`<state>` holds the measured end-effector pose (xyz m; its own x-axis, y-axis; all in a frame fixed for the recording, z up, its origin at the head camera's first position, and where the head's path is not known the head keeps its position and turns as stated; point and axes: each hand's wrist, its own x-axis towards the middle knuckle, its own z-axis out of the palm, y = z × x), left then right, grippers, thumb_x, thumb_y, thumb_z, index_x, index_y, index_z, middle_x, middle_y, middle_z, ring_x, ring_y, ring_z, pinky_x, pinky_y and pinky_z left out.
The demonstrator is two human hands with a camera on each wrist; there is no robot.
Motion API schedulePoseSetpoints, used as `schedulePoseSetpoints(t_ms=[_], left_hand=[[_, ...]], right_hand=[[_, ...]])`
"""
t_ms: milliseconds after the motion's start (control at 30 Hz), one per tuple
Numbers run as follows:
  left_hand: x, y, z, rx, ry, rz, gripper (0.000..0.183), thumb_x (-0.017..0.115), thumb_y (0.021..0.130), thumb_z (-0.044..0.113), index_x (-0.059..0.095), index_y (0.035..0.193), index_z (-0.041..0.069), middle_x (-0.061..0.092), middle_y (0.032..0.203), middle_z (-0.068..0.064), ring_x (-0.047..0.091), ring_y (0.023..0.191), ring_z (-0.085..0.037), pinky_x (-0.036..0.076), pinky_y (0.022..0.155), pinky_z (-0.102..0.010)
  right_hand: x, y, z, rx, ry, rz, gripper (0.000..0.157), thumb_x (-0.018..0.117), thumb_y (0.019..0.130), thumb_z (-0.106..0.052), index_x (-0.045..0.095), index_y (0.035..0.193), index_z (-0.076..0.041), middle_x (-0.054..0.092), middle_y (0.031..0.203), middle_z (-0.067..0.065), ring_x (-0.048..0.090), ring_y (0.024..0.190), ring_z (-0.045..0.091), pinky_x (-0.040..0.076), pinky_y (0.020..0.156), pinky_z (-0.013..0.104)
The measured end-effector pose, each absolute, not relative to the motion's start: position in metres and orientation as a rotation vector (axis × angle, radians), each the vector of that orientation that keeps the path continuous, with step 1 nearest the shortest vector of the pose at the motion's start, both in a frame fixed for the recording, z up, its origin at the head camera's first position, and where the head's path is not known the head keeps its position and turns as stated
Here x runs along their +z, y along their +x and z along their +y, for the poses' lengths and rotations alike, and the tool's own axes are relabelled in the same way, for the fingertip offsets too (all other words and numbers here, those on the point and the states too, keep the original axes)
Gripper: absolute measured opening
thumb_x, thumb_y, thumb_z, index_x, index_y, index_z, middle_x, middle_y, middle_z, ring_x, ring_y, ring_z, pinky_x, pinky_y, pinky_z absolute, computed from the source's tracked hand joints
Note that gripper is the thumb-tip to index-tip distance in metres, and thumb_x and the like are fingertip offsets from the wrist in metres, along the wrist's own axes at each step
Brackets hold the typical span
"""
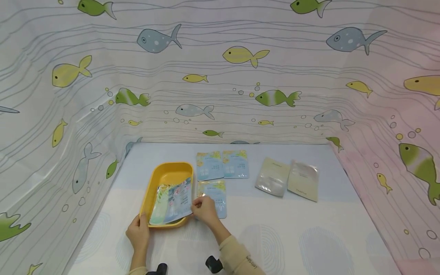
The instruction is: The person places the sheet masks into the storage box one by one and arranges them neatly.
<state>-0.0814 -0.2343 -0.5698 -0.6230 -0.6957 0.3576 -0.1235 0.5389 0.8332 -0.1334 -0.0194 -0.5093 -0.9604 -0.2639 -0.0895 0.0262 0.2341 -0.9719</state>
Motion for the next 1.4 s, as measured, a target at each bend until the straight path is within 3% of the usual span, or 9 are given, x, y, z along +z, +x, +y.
schedulePoseSetpoints(t_ms=[100,200,333,700,1000,1267,1400], left_hand=[[-0.57,-0.082,-0.235,-1.056,0.649,-2.067,0.019,0.056,0.088,0.006,0.069,0.083,-0.007,0.067,0.074,-0.021,0.051,0.061,-0.009,0.035,0.056,-0.016],[-0.571,-0.083,-0.235,-1.06,0.652,-2.058,0.019,0.057,0.088,0.006,0.07,0.082,-0.007,0.067,0.073,-0.02,0.048,0.06,-0.003,0.036,0.056,-0.016],[-0.57,-0.083,-0.235,-1.066,0.672,-2.065,0.019,0.057,0.088,0.007,0.07,0.084,-0.006,0.068,0.076,-0.021,0.051,0.062,-0.005,0.036,0.057,-0.016],[-0.569,-0.082,-0.234,-1.065,0.65,-2.068,0.019,0.056,0.089,0.006,0.07,0.085,-0.007,0.068,0.076,-0.021,0.05,0.062,-0.003,0.036,0.058,-0.014],[-0.571,-0.083,-0.235,-1.061,0.663,-2.089,0.021,0.054,0.089,0.006,0.069,0.084,-0.007,0.068,0.076,-0.021,0.049,0.06,-0.007,0.035,0.056,-0.017],[-0.57,-0.081,-0.233,-1.085,0.69,-2.109,0.023,0.052,0.091,0.007,0.068,0.088,-0.009,0.068,0.081,-0.024,0.056,0.067,-0.027,0.035,0.057,-0.015],[-0.568,-0.081,-0.232,-1.083,0.694,-2.102,0.022,0.053,0.09,0.006,0.069,0.087,-0.008,0.068,0.08,-0.023,0.055,0.065,-0.02,0.035,0.057,-0.015]], right_hand=[[-0.509,-0.132,-0.022,-1.756,-0.27,2.317,0.005,0.063,0.081,0.004,0.064,0.08,0.008,0.064,0.064,0.012,0.064,0.058,0.035,0.051,0.051,0.029],[-0.511,-0.131,-0.025,-1.703,-0.308,2.373,0.006,0.064,0.08,0.001,0.064,0.077,0.006,0.062,0.061,0.007,0.058,0.049,0.019,0.044,0.047,0.02],[-0.515,-0.131,-0.03,-1.663,-0.331,2.435,0.006,0.065,0.076,-0.001,0.065,0.072,0.004,0.059,0.059,0.002,0.048,0.048,0.004,0.04,0.045,0.018],[-0.523,-0.123,-0.039,-1.661,-0.57,2.611,0.009,0.064,0.075,-0.004,0.067,0.068,0.0,0.056,0.056,-0.008,0.046,0.051,-0.002,0.041,0.047,0.017],[-0.526,-0.123,-0.045,-1.517,-0.439,2.671,0.007,0.07,0.077,-0.005,0.07,0.07,-0.002,0.059,0.058,-0.004,0.046,0.054,-0.001,0.041,0.049,0.016],[-0.526,-0.119,-0.041,-1.582,-0.473,2.617,0.006,0.07,0.08,-0.007,0.071,0.077,-0.001,0.06,0.064,-0.003,0.047,0.058,0.0,0.042,0.053,0.017],[-0.525,-0.117,-0.034,-1.676,-0.512,2.55,0.006,0.068,0.081,-0.005,0.07,0.082,0.001,0.061,0.068,0.0,0.047,0.06,0.001,0.043,0.055,0.018]])
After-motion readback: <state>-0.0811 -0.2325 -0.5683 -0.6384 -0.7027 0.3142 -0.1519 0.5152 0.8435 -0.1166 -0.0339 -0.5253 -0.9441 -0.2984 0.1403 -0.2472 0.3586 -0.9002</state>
